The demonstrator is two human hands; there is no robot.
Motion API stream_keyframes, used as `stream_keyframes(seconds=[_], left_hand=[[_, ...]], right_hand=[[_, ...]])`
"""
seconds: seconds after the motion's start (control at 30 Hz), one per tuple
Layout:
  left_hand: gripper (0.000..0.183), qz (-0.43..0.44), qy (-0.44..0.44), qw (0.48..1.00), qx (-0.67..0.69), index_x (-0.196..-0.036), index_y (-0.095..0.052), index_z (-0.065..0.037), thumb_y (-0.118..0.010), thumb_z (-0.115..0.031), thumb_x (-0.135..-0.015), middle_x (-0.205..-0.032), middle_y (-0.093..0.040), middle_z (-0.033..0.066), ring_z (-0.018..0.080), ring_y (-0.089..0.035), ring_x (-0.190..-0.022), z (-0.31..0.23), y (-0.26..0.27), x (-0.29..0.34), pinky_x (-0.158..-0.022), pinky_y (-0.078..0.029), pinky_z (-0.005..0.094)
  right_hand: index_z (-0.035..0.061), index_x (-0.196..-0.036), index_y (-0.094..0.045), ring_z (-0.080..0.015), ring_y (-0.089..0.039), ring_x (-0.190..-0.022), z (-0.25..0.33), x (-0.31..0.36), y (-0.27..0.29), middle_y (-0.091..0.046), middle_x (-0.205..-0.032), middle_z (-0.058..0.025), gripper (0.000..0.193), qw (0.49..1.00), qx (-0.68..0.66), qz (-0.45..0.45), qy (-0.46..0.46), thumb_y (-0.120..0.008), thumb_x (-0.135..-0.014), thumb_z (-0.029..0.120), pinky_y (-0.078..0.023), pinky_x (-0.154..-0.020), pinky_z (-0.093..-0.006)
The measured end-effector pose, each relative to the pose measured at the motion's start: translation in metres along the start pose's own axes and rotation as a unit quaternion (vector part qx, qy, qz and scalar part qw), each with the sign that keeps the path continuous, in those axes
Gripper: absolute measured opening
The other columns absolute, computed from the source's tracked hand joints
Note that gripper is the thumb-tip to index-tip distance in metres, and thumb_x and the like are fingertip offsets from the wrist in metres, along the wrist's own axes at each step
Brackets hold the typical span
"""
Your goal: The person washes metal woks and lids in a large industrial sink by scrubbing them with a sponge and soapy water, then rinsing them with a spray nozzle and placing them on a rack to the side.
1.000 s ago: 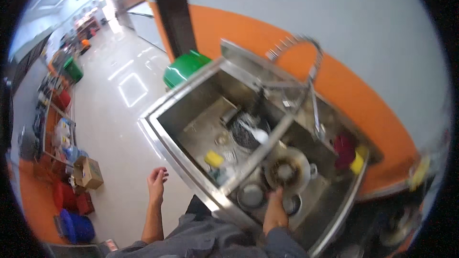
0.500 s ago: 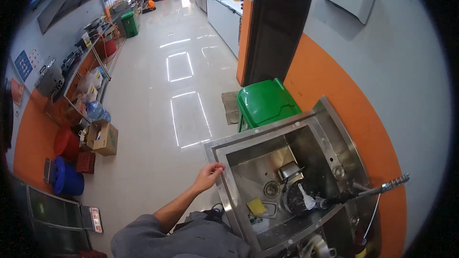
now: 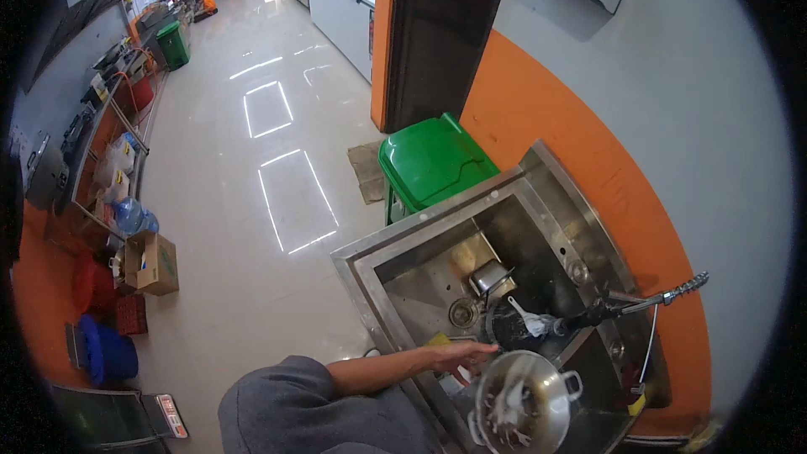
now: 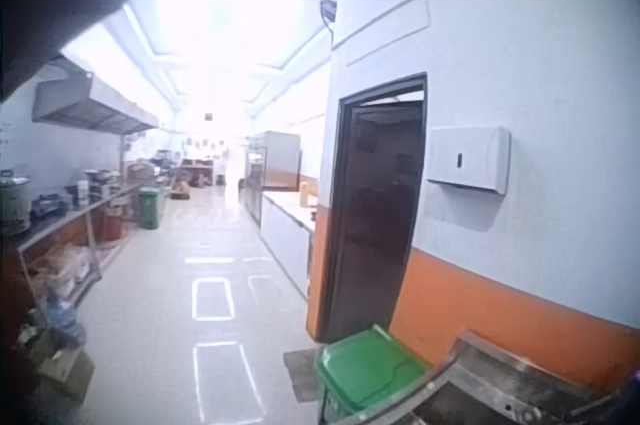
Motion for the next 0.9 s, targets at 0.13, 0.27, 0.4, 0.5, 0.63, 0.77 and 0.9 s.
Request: stream_keyframes(seconds=[0.13, 0.27, 0.4, 0.5, 0.63, 0.77, 0.9], left_hand=[[0.071, 0.026, -0.069, 0.994, 0.084, -0.141, -0.032, -0.018, -0.063, -0.047, -0.084, -0.122, -0.052, 0.0093, 0.0201, -0.049, -0.112, -0.002, 0.005, 0.023, -0.086, -0.048, 0.0422], [0.049, -0.041, -0.192, 0.970, 0.144, -0.130, -0.041, -0.014, -0.054, -0.012, -0.082, -0.103, -0.056, 0.0040, 0.0160, -0.056, -0.090, 0.003, 0.035, 0.039, -0.074, -0.050, 0.0373], [0.058, -0.108, -0.186, 0.970, 0.115, -0.130, -0.043, -0.007, -0.044, 0.001, -0.072, -0.108, -0.056, 0.0060, 0.0176, -0.055, -0.093, 0.015, 0.071, 0.040, -0.077, -0.048, 0.0326], [0.061, -0.203, -0.225, 0.947, 0.107, -0.132, -0.041, -0.006, -0.045, 0.001, -0.071, -0.115, -0.054, 0.0082, 0.0192, -0.052, -0.100, 0.001, 0.071, 0.060, -0.084, -0.045, 0.0316], [0.064, -0.286, -0.361, 0.884, 0.081, -0.134, -0.038, -0.002, -0.046, 0.000, -0.071, -0.121, -0.052, 0.0102, 0.0203, -0.047, -0.109, -0.002, 0.080, 0.053, -0.091, -0.040, 0.0305], [0.055, -0.288, -0.279, 0.912, 0.094, -0.130, -0.042, 0.000, -0.045, 0.000, -0.075, -0.115, -0.055, 0.0118, 0.0238, -0.051, -0.105, 0.022, 0.127, 0.005, -0.090, -0.041, 0.0320], [0.049, -0.337, -0.214, 0.907, 0.133, -0.128, -0.045, -0.001, -0.045, -0.002, -0.080, -0.111, -0.057, 0.0123, 0.0248, -0.054, -0.102, 0.012, 0.100, 0.029, -0.088, -0.044, 0.0355]], right_hand=[[0.0088, -0.076, -0.055, -0.0171, -0.054, -0.068, -0.024, -0.025, -0.064, -0.054, -0.073, -0.0029, 0.010, 0.987, -0.120, 0.067, -0.081, -0.064, -0.075, 0.003, -0.049, -0.053, -0.0294], [0.0122, -0.080, -0.060, -0.0149, -0.057, -0.073, -0.041, -0.045, -0.100, -0.061, -0.077, -0.0004, 0.006, 0.961, -0.079, 0.223, -0.143, -0.059, -0.086, 0.012, -0.049, -0.063, -0.0279], [0.0096, -0.111, -0.048, -0.0231, -0.049, -0.101, -0.017, -0.081, -0.127, -0.051, -0.110, -0.0107, 0.033, 0.978, 0.074, 0.193, -0.009, -0.064, -0.086, 0.024, -0.041, -0.090, -0.0470], [0.0103, -0.141, -0.031, -0.0259, -0.039, -0.124, 0.007, -0.170, -0.162, -0.035, -0.143, -0.0097, 0.075, 0.973, 0.117, 0.115, 0.163, -0.070, -0.079, 0.028, -0.027, -0.102, -0.0531], [0.0143, -0.148, -0.017, -0.0317, -0.016, -0.140, 0.051, -0.223, -0.223, -0.017, -0.153, -0.0119, 0.095, 0.963, 0.108, 0.197, 0.152, -0.073, -0.077, 0.040, -0.010, -0.108, -0.0577], [0.0121, -0.146, -0.023, -0.0336, -0.023, -0.137, 0.071, -0.240, -0.273, -0.027, -0.148, -0.0136, 0.090, 0.962, 0.098, 0.203, 0.152, -0.072, -0.078, 0.044, -0.014, -0.105, -0.0596], [0.0180, -0.130, -0.042, -0.0275, -0.050, -0.109, 0.063, -0.265, -0.285, -0.050, -0.120, -0.0088, 0.059, 0.934, -0.001, 0.326, 0.148, -0.068, -0.082, 0.041, -0.041, -0.089, -0.0522]])
Point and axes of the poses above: each hand's wrist, its own x-axis away from the middle knuckle, its own y-axis out of the back of the hand, z = x × y, the point moved 2 cm from there along -x, towards the middle knuckle
